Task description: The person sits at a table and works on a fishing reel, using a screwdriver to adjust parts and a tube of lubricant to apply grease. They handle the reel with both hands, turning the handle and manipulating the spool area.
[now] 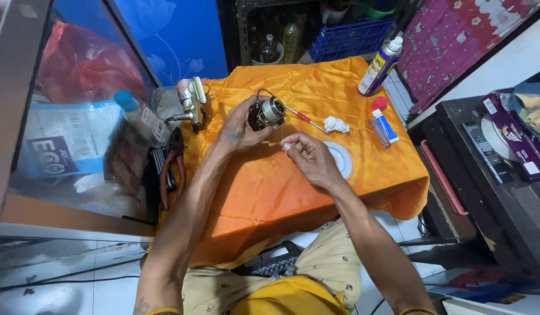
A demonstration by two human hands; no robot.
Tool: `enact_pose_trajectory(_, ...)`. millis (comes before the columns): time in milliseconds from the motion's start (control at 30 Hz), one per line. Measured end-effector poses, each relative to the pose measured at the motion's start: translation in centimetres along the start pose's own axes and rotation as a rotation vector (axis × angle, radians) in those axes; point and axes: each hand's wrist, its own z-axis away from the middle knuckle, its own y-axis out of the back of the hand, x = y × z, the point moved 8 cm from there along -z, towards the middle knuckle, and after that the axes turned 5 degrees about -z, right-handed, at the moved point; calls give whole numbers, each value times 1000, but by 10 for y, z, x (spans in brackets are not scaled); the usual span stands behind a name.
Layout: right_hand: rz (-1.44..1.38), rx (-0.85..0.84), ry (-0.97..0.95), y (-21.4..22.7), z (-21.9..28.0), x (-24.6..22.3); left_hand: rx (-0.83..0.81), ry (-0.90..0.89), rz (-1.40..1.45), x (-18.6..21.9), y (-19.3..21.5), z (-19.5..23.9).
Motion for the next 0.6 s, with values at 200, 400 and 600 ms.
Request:
enact_pose_trajectory(200,313,-33,172,4,-2,-38,-9,31,-161,-4,13,-6)
enact_pose_trajectory(400,225,-277,260,-16,-1,-93,-143,73,-276,44,22,-17)
enact_pose_trajectory(600,208,-320,267,-8,-28,-100,-246,104,-362,51,13,-15)
